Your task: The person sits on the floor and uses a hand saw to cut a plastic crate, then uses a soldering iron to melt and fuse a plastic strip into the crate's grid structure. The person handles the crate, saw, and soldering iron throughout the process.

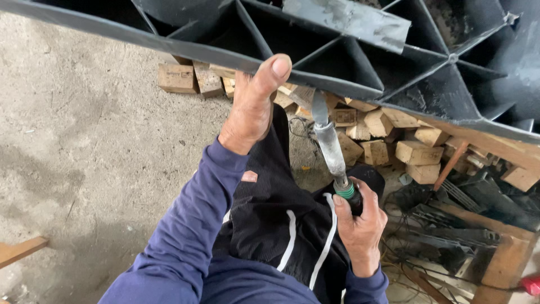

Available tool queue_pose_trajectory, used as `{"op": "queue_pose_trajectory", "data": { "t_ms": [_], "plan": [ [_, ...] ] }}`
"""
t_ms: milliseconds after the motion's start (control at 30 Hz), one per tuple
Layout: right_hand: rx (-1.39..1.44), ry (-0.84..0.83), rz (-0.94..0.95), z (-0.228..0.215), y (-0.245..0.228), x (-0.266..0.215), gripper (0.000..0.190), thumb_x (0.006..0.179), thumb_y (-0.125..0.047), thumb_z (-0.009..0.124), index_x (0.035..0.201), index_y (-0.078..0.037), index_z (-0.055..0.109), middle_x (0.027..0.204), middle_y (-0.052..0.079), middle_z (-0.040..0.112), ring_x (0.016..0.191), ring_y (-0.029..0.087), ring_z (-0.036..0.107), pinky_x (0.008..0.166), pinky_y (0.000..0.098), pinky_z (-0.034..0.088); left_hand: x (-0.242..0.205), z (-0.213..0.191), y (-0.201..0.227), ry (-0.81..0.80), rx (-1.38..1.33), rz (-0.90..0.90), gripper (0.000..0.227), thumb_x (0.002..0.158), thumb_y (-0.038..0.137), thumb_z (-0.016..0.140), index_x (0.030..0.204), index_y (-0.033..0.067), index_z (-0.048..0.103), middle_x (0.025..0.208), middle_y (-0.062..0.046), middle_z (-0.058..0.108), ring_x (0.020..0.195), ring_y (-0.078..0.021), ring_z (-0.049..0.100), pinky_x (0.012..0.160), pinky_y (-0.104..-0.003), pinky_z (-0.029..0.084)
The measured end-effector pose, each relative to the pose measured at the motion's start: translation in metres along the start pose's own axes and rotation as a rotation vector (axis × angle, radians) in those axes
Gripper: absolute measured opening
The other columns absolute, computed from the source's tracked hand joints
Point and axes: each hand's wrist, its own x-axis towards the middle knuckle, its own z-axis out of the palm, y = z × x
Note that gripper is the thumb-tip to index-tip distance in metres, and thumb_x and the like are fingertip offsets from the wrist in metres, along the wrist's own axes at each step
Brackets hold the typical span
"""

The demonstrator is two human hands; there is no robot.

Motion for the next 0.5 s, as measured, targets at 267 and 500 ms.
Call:
{"op": "queue_pose_trajectory", "data": {
  "t_ms": [267,500],
  "plan": [
    [-0.172,0.045,-0.126,-0.005,0.011,0.020,0.049,0.086,-0.030,0.077,0.125,-0.004,0.064,0.107,0.016,0.074,0.093,0.034,0.073,0.077,0.0387,0.057,-0.002,0.008,0.014,0.028,0.164,0.010,0.032,0.095,0.035,0.069,0.080,0.0086,0.056,0.081,0.006,0.045,0.080,-0.0087,0.040,0.071,-0.030,0.036],
    [-0.168,0.040,-0.090,0.004,0.019,0.024,0.051,0.085,-0.036,0.075,0.123,-0.005,0.064,0.102,0.015,0.074,0.089,0.034,0.074,0.073,0.0390,0.058,0.001,0.007,0.012,-0.004,-0.018,-0.075,0.042,0.091,0.038,0.075,0.071,0.0149,0.046,0.074,0.008,0.038,0.070,-0.0067,0.033,0.063,-0.030,0.027]
  ]
}}
